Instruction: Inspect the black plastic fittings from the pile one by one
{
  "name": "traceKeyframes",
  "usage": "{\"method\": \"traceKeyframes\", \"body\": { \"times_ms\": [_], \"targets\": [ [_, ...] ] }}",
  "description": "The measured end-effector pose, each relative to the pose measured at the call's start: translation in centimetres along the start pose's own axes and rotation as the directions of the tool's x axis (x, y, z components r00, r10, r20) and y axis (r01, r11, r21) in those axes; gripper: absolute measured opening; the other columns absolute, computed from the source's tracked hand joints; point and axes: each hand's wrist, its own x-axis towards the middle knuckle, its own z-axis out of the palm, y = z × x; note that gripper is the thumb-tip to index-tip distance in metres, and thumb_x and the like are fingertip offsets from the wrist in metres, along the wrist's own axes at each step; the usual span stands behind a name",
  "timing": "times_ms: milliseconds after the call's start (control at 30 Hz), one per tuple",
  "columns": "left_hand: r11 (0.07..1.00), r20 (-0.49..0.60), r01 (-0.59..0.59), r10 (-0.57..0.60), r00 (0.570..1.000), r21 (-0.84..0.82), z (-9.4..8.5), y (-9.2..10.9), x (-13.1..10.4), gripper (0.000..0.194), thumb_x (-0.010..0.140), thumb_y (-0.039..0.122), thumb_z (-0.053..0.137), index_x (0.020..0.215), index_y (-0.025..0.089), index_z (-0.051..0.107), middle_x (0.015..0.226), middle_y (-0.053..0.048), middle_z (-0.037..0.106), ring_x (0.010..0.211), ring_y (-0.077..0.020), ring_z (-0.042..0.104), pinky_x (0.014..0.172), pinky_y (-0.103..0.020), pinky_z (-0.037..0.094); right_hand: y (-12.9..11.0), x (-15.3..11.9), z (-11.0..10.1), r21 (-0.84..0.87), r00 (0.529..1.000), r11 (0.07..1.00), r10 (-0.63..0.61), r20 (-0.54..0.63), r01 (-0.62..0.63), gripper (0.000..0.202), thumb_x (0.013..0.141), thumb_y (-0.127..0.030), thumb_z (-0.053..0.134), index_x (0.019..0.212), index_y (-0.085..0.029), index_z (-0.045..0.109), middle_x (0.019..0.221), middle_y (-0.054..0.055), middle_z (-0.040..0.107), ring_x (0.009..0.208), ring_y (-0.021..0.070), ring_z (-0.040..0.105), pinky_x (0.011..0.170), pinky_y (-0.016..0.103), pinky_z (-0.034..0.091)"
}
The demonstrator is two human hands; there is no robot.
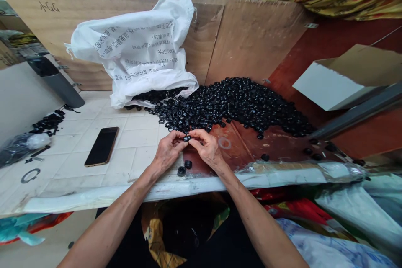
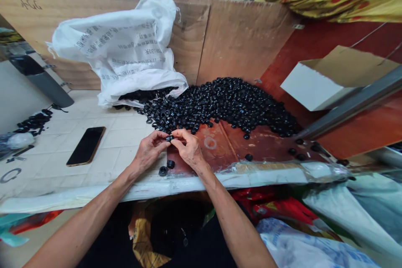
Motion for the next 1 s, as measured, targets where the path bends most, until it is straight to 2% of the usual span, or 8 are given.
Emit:
{"method": "traceKeyframes", "body": {
  "times_ms": [133,233,400,500,600,733,867,1000],
  "targets": [
    [0.986,0.013,-0.084,0.083,0.996,0.144,-0.1,-0.4,-0.2,0.022,0.086,0.028,0.073,0.105,0.018,0.069,0.099,-0.003,0.075,0.084,-0.0164,0.070,0.081,-0.030,0.056,-0.2,-0.1,0.0,-0.135,0.998,0.989,-0.058,0.014,0.060,0.015,0.095,-0.030,0.064,0.102,-0.022,0.074,0.101,0.006,0.077,0.091,0.0209,0.073,0.082,0.032,0.058],
    [0.973,0.015,-0.107,0.107,0.994,0.203,-0.2,-0.3,-0.2,0.022,0.086,0.028,0.072,0.106,0.018,0.070,0.100,-0.004,0.076,0.084,-0.0166,0.070,0.081,-0.030,0.056,-0.3,-0.1,0.0,-0.209,0.998,0.976,-0.058,0.029,0.063,0.017,0.098,-0.033,0.060,0.097,-0.021,0.072,0.091,0.005,0.076,0.079,0.0191,0.070,0.077,0.030,0.055],
    [0.983,-0.002,-0.069,0.071,0.997,0.169,-0.1,-0.1,-0.1,0.023,0.083,0.030,0.074,0.102,0.018,0.069,0.092,-0.002,0.075,0.079,-0.0159,0.069,0.077,-0.029,0.056,-0.3,-0.2,0.2,-0.293,0.994,0.952,-0.068,0.082,0.090,0.033,0.104,-0.035,0.052,0.077,-0.021,0.066,0.070,0.002,0.066,0.065,0.0161,0.060,0.070,0.028,0.049],
    [0.992,-0.003,-0.027,0.028,1.000,0.124,-0.1,0.1,0.0,0.024,0.081,0.030,0.076,0.101,0.017,0.068,0.090,-0.001,0.074,0.078,-0.0151,0.069,0.077,-0.028,0.056,-0.5,-0.1,0.1,-0.236,0.997,0.969,-0.074,0.033,0.079,0.020,0.101,-0.034,0.057,0.092,-0.021,0.069,0.085,0.005,0.071,0.073,0.0173,0.064,0.071,0.028,0.051],
    [0.996,0.000,-0.005,0.005,1.000,0.091,0.0,0.2,-0.1,0.025,0.080,0.029,0.077,0.101,0.017,0.069,0.091,-0.002,0.074,0.080,-0.0152,0.069,0.078,-0.028,0.056,-0.6,-0.1,-0.1,-0.170,0.997,0.983,-0.061,0.049,0.068,0.016,0.097,-0.030,0.062,0.105,-0.021,0.071,0.095,0.006,0.073,0.078,0.0190,0.067,0.070,0.029,0.053],
    [0.986,-0.006,-0.074,0.076,0.997,0.152,-0.1,0.0,-0.2,0.022,0.084,0.029,0.074,0.103,0.018,0.070,0.097,-0.004,0.076,0.086,-0.0175,0.071,0.084,-0.031,0.057,-0.3,-0.2,0.0,-0.183,0.996,0.980,-0.068,0.054,0.077,0.015,0.096,-0.030,0.061,0.102,-0.020,0.071,0.086,0.004,0.072,0.070,0.0180,0.066,0.070,0.030,0.053],
    [0.944,0.025,-0.177,0.177,0.984,0.279,-0.2,-0.1,-0.3,0.021,0.088,0.029,0.070,0.107,0.019,0.072,0.104,-0.005,0.077,0.095,-0.0202,0.071,0.092,-0.034,0.056,-0.5,-0.1,0.2,-0.277,0.994,0.955,-0.101,0.037,0.107,0.022,0.100,-0.032,0.055,0.086,-0.021,0.068,0.078,0.003,0.069,0.071,0.0177,0.063,0.072,0.029,0.049],
    [0.939,0.030,-0.193,0.192,0.981,0.285,-0.1,0.2,-0.3,0.020,0.089,0.028,0.069,0.107,0.019,0.072,0.105,-0.006,0.076,0.097,-0.0206,0.071,0.092,-0.034,0.056,-1.1,0.0,0.0,-0.230,0.998,0.972,-0.030,0.048,0.040,0.024,0.100,-0.033,0.054,0.082,-0.021,0.066,0.072,0.000,0.064,0.065,0.0150,0.058,0.065,0.026,0.045]
  ]
}}
